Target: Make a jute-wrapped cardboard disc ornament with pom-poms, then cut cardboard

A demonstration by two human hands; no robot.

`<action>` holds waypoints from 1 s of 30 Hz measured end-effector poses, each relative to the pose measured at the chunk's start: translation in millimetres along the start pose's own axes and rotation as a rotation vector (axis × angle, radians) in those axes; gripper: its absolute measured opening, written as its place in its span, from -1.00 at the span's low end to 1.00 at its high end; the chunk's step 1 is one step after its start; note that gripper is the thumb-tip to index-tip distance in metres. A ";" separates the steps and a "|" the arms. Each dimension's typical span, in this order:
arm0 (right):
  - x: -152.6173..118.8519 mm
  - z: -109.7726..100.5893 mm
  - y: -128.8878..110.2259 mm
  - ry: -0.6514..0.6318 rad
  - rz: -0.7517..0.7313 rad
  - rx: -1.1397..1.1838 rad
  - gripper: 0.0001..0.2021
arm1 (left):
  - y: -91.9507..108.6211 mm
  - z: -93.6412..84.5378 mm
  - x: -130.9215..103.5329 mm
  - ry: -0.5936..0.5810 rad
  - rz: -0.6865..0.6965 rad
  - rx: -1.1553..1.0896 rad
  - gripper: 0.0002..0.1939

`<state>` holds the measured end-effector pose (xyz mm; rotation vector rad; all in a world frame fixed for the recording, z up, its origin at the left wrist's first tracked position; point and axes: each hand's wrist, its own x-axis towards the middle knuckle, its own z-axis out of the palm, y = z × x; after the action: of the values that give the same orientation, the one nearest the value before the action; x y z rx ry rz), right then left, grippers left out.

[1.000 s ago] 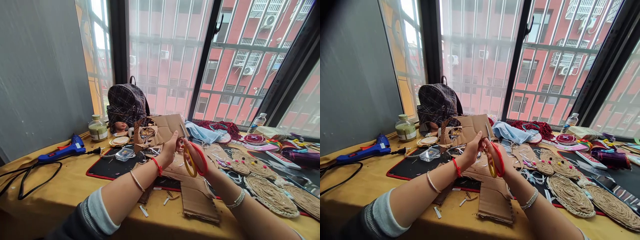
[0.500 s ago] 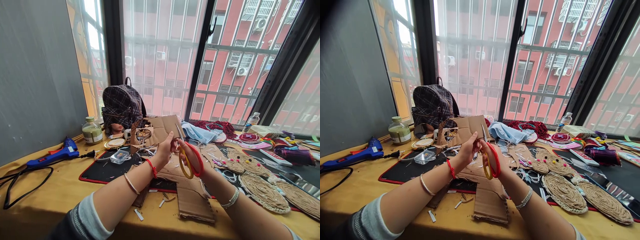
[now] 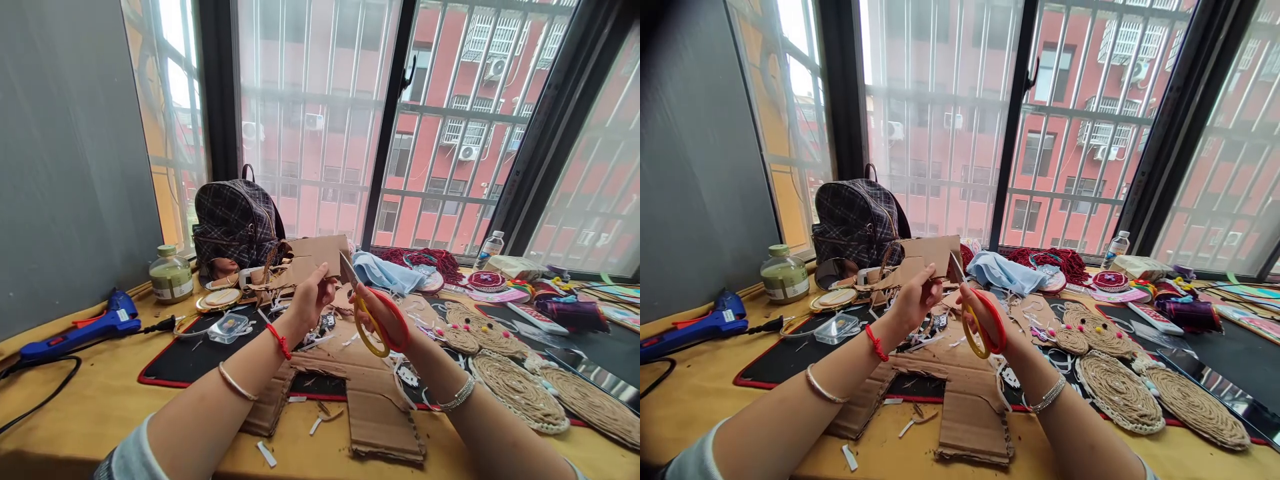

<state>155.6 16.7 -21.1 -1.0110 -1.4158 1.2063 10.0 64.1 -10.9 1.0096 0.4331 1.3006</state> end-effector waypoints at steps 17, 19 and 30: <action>-18.5 -13.3 -40.2 -0.286 0.270 -0.004 -0.31 | -14.0 -5.5 1.9 0.213 0.081 0.217 -0.54; -21.5 -14.9 -44.3 -0.305 0.271 -0.019 -0.31 | -13.4 -6.1 2.1 0.218 0.089 0.227 -0.54; -20.2 -30.0 -37.4 -0.341 0.238 0.015 -0.36 | -14.0 5.0 -9.5 0.160 0.092 0.280 -0.55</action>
<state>188.7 -3.8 13.4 -1.0180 -1.5742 1.6222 19.5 54.2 -22.0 1.1730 0.7131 1.4358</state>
